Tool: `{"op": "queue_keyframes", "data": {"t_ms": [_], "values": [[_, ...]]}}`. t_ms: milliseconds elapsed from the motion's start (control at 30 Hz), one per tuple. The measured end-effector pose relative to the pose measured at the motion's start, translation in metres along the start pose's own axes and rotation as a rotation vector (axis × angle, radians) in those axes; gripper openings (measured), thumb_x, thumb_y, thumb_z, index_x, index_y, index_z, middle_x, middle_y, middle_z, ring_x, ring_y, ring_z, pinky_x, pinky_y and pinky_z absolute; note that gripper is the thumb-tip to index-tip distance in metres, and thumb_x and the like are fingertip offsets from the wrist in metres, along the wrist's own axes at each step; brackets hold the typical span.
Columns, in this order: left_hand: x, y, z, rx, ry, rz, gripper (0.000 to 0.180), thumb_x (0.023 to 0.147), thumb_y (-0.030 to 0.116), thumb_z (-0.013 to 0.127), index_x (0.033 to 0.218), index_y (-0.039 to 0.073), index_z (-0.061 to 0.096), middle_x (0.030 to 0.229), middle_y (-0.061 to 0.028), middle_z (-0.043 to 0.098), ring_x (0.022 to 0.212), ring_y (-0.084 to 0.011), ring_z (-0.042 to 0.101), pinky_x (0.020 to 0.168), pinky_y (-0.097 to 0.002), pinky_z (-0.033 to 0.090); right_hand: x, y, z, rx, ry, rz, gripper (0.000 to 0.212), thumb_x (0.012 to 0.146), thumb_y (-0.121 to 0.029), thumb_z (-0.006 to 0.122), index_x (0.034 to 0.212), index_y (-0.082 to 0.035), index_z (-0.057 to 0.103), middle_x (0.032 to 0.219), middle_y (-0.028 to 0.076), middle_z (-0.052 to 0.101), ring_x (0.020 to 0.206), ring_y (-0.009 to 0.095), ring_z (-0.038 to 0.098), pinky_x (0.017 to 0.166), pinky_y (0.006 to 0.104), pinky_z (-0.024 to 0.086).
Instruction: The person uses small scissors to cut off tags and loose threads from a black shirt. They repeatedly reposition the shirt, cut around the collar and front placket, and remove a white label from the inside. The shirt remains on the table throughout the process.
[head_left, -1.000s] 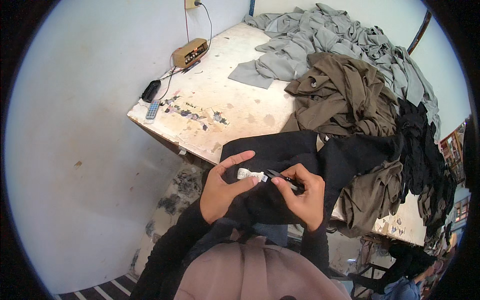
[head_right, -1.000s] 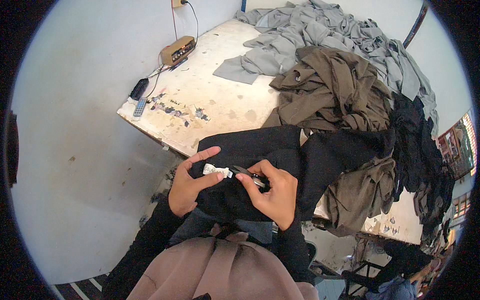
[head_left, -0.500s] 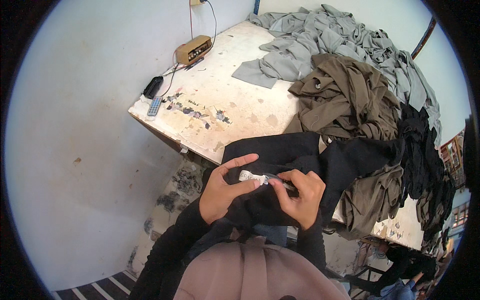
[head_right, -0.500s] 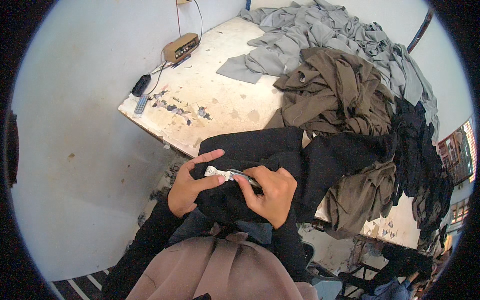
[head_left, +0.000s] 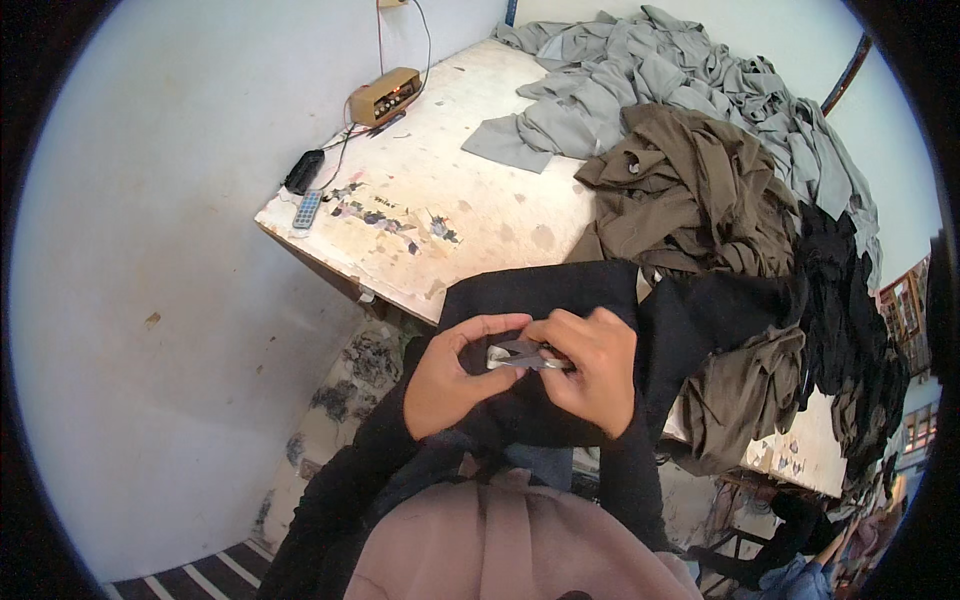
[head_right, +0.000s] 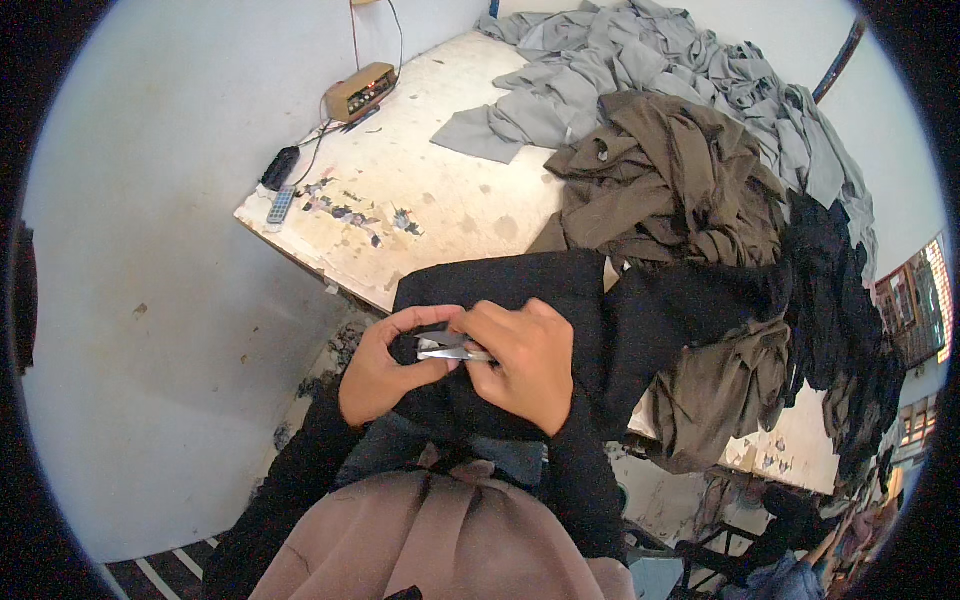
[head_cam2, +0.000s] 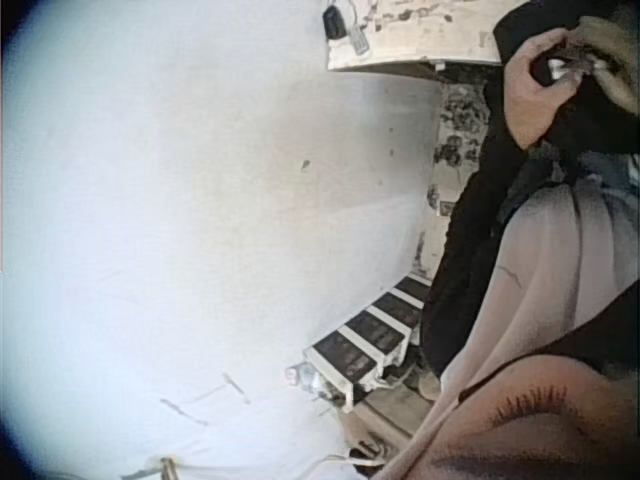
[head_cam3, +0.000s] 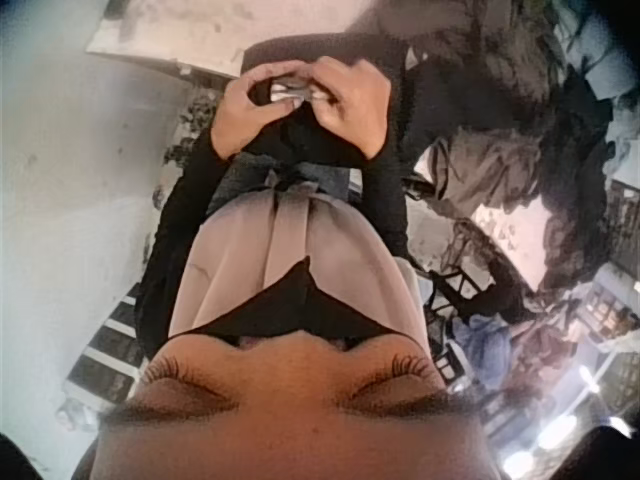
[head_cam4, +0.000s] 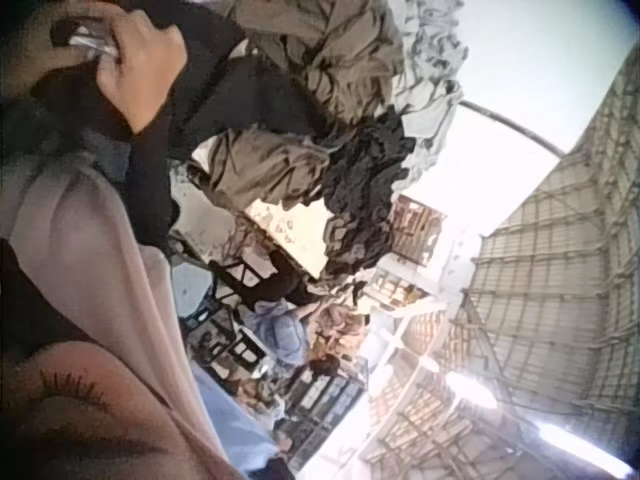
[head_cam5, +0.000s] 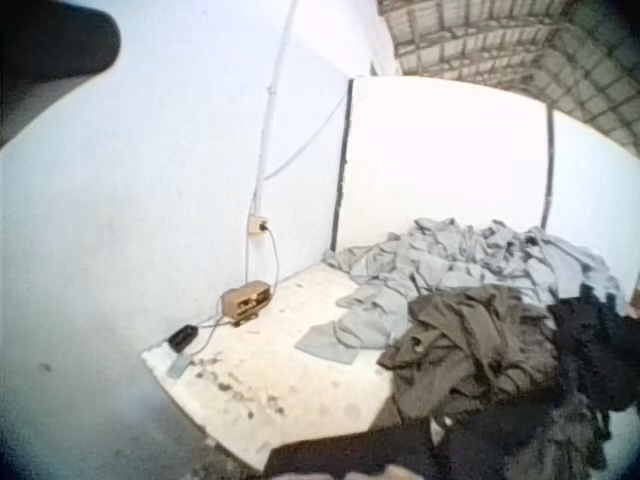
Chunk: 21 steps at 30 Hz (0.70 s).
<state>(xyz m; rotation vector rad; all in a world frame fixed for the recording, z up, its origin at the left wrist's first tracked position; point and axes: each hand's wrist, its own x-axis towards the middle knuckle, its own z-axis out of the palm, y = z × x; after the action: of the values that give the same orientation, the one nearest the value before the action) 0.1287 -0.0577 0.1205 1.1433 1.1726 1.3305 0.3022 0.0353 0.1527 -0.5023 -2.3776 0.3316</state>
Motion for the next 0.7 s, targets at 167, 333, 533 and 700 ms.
{"op": "queue_keyframes", "data": {"t_ms": [167,333,533,700], "values": [[0.001,-0.011,0.008,0.124,-0.1,0.013,0.047,0.08,0.011,0.078,0.123,-0.002,0.062,0.117,-0.0095,0.068,0.11,-0.0136,0.059,0.102,-0.0296,0.043,0.028,0.006,0.007,0.014,-0.039,-0.028,0.017,0.073,-0.015,0.068,0.09,-0.013,0.066,0.083,0.003,0.069,0.066,0.027,0.063,0.059,0.0358,0.043],[0.002,-0.014,0.013,0.176,0.068,0.085,0.055,0.081,0.01,0.077,0.129,-0.005,0.057,0.121,-0.0137,0.067,0.113,-0.0164,0.061,0.102,-0.0301,0.044,0.036,-0.003,0.013,0.006,0.153,0.135,0.021,0.076,-0.022,0.075,0.09,-0.01,0.066,0.08,0.006,0.068,0.064,0.028,0.064,0.059,0.0359,0.047],[0.001,-0.007,0.008,0.094,0.198,0.124,0.051,0.084,-0.002,0.069,0.134,0.001,0.058,0.122,-0.0116,0.067,0.113,-0.0154,0.062,0.101,-0.029,0.046,0.0,-0.019,0.002,-0.013,0.114,0.317,0.026,0.077,-0.03,0.081,0.08,-0.009,0.066,0.069,0.006,0.064,0.053,0.025,0.061,0.052,0.0321,0.043],[0.004,-0.011,0.015,0.142,0.208,0.174,0.052,0.083,-0.003,0.07,0.133,0.001,0.058,0.124,-0.0135,0.067,0.113,-0.0172,0.063,0.099,-0.0298,0.048,-0.01,-0.023,0.009,-0.171,0.129,0.178,0.024,0.078,-0.029,0.08,0.08,-0.008,0.067,0.07,0.004,0.062,0.052,0.023,0.056,0.049,0.0336,0.037]]}}
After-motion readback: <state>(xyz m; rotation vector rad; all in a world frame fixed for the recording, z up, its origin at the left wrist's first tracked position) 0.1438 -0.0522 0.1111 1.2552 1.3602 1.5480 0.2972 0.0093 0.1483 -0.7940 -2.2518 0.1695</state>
